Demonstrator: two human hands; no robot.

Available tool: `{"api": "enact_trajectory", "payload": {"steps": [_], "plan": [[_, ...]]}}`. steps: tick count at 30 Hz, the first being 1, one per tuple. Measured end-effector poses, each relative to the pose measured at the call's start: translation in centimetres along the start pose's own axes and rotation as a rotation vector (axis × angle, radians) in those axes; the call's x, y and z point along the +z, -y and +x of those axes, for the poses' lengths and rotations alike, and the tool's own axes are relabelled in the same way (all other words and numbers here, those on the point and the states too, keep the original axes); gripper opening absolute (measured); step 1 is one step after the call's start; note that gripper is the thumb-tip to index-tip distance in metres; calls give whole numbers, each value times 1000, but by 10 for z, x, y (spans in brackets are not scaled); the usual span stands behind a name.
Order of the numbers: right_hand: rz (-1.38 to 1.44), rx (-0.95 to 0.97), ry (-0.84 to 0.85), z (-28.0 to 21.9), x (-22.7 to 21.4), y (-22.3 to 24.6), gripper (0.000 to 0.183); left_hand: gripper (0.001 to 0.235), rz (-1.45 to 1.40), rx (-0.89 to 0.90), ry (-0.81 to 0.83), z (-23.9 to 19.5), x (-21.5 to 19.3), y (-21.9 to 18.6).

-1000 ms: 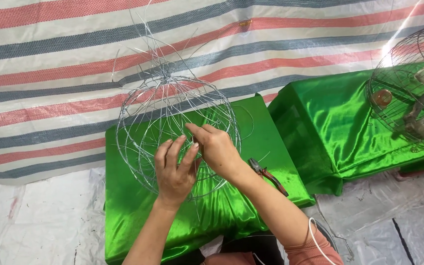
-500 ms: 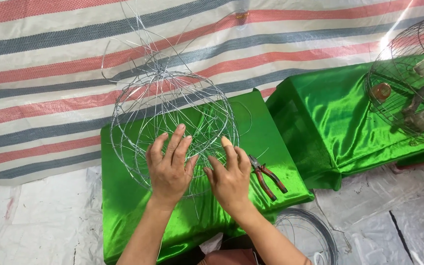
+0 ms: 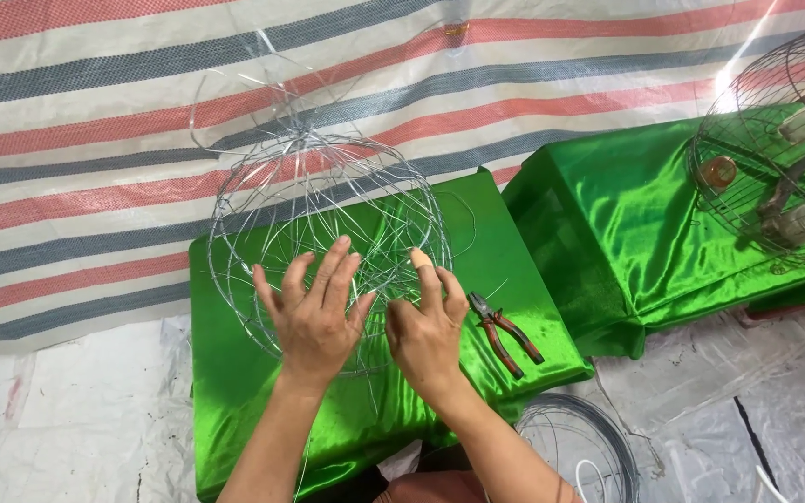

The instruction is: Reinforcing the joints of a wire frame by wrapping thin wire around the connections and cutting the excess with pliers.

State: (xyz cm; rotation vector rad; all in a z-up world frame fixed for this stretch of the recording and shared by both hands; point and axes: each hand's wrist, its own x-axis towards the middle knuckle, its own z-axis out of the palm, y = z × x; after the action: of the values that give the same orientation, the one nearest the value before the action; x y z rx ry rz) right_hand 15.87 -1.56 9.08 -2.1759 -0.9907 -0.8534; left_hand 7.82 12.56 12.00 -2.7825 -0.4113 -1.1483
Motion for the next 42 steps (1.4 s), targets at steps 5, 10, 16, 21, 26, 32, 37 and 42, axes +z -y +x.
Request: {"api": "enact_trajectory", "payload": {"steps": [5, 10, 16, 21, 26, 32, 37, 42], "plan": [[367, 133, 30, -3, 10, -7, 4, 49, -76, -12, -5, 1, 5, -2], [662, 357, 356, 15, -16, -10, 7, 49, -289, -76, 77, -4, 5, -2], [541, 236, 549, 2, -69, -14, 16, 33, -197, -9, 84, 0, -6, -2], [531, 271, 559, -23, -76, -29, 14, 25, -291, 83, 214, 3, -18, -4], [467, 239, 551, -22, -63, -29, 14, 77, -502, 58, 980, 40, -76, 6], [457, 214, 590, -20, -56, -21, 15, 69, -417, -110, 1247, 74, -87, -6], [449, 202, 572, -19, -62, -25, 16, 39, -419, -190, 1038, 66, -70, -8], [552, 205, 618, -15, -78, -19, 18, 33, -388, -129, 967, 55, -56, -1]]}}
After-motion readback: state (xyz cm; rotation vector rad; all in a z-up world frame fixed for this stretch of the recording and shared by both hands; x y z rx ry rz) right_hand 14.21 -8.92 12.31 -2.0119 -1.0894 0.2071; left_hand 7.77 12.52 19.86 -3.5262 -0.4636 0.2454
